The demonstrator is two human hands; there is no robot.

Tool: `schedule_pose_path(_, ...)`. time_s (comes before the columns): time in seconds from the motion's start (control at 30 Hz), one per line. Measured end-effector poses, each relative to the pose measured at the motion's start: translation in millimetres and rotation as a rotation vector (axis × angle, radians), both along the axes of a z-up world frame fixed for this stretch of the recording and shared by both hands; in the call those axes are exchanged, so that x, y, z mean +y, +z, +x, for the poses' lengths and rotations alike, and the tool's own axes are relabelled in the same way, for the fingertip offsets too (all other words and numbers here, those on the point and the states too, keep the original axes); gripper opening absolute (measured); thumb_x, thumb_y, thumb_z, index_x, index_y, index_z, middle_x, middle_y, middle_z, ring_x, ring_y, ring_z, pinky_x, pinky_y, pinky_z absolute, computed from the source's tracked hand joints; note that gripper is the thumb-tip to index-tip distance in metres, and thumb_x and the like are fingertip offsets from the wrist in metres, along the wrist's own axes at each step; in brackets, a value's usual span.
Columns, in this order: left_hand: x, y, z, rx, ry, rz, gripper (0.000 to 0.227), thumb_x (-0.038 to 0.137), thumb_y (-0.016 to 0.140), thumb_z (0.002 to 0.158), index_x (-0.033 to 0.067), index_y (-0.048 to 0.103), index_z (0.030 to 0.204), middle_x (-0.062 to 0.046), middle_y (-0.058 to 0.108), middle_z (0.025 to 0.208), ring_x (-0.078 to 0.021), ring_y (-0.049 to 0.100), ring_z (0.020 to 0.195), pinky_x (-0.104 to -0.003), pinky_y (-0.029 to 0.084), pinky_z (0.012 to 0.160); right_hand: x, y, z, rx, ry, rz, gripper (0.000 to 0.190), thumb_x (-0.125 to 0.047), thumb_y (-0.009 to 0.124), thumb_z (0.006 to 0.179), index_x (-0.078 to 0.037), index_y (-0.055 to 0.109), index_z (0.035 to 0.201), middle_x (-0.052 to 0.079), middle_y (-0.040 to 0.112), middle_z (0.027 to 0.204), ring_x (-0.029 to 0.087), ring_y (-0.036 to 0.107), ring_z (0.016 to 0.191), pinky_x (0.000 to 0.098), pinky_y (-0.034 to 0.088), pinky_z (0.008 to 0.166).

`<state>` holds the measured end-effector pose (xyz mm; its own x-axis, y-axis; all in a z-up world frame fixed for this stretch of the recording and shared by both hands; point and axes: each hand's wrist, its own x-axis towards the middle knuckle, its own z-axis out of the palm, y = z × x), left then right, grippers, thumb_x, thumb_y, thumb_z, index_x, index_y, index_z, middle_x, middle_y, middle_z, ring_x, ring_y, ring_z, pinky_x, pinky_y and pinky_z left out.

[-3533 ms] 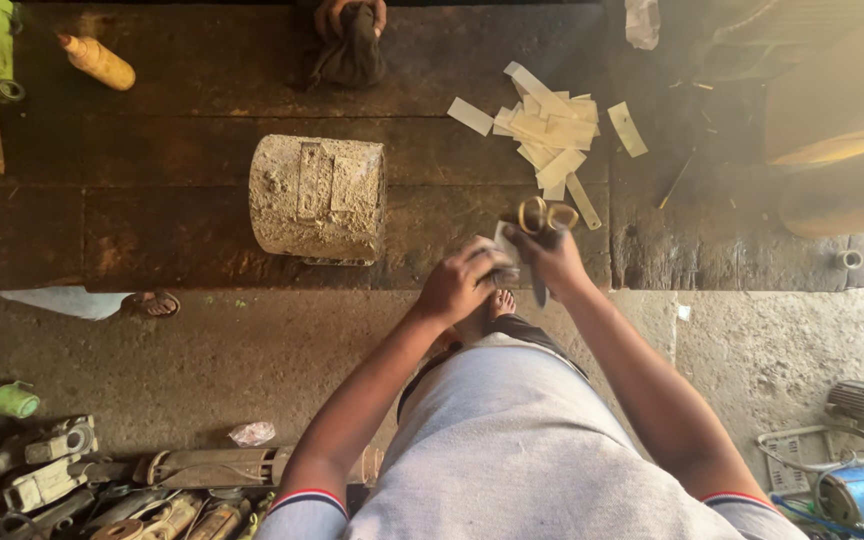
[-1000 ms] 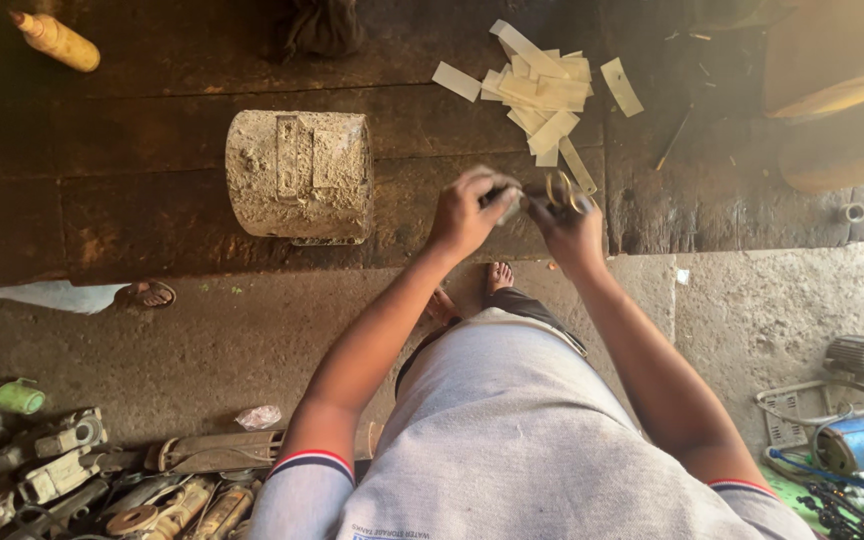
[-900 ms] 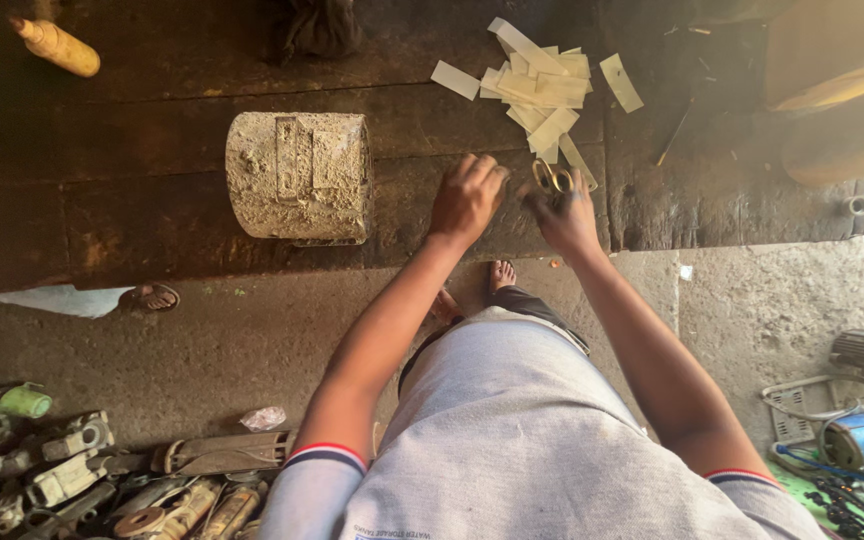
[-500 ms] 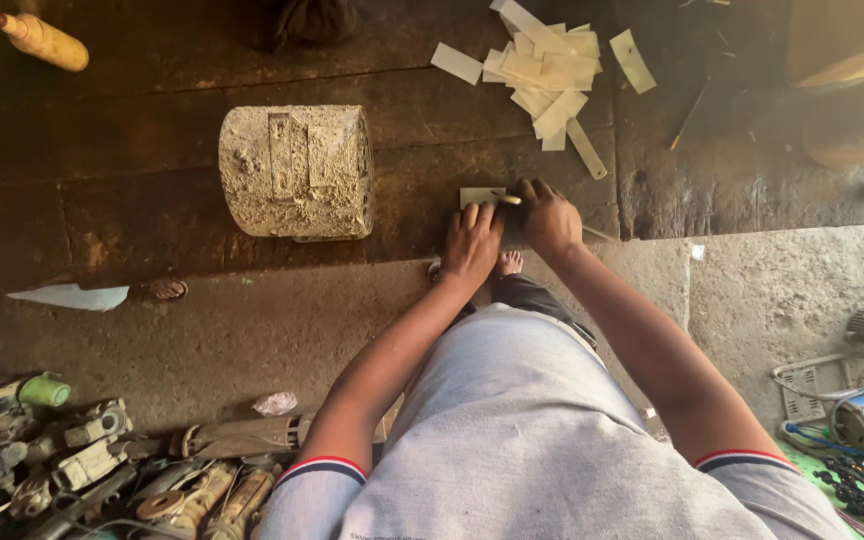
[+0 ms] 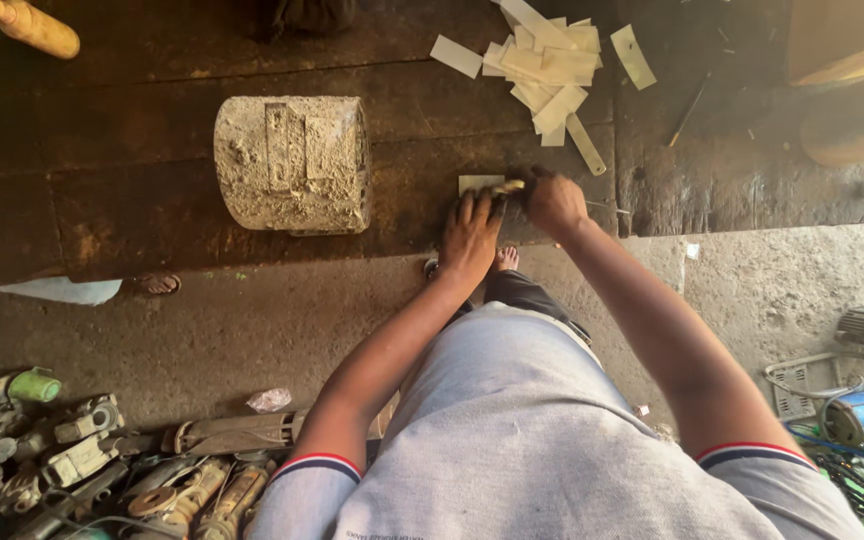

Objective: The person cuts a large sheet of white paper into narrow strips using scissors, then repeatedly folds and inserts the strips into a cylindrical object on the workbench.

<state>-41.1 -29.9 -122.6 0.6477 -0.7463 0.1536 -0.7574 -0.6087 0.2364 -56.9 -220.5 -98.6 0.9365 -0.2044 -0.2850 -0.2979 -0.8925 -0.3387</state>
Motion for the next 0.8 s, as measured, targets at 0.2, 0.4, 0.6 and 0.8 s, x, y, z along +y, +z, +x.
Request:
schedule_pose_path(0.2,-3.6,6.5,3.9,0.127,0.049,0.009,0.031,0.013,0.062,0.090,0.0143,0.070,0.120,-0.017,0.053,0.142,-0.0380,0.048,0.133,-0.051,0.046,0.107,2.7,-16.5,-12.3,-0.244,0.126,-0.186,0.026,-0.024,0.058,0.103,-0.023,0.067,0.127,0.010,0.069,0.120,0.035,0.071,0.111,0.0483,0.057,0.088)
schedule_pose_path(0.4,-16.0,-9.1,21.6,0.105,-0.031,-0.079,0.028,0.013,0.059,0.092,0.0135,0.070,0.118,-0.013,0.055,0.143,-0.0353,0.050,0.130,-0.048,0.053,0.095,-26.5,-28.2,29.9,0.027,-0.044,0.054,0.049,-0.037,0.065,0.101,-0.009,0.055,0.140,0.023,0.067,0.112,0.043,0.069,0.095,0.0518,0.055,0.077)
schedule_pose_path(0.6,-18.8,-10.0,46.7,0.054,-0.096,-0.112,0.038,0.008,0.054,0.092,0.0126,0.070,0.127,-0.015,0.056,0.138,-0.0374,0.057,0.121,-0.049,0.055,0.085,-31.2,9.6,0.6,-0.399,-0.067,-0.036,0.055,-0.026,0.079,0.083,-0.003,0.061,0.130,0.026,0.060,0.125,0.046,0.061,0.104,0.0541,0.051,0.084)
schedule_pose_path(0.8,-2.8,39.2,53.2,0.345,0.331,-0.563,0.021,0.013,0.066,0.095,0.0091,0.069,0.115,-0.019,0.070,0.119,-0.0375,0.069,0.108,-0.041,0.056,0.091,11.3,63.0,-8.7,-0.632,0.242,0.136,0.054,-0.021,0.082,0.084,-0.008,0.064,0.133,0.016,0.063,0.128,0.040,0.058,0.116,0.0519,0.049,0.097)
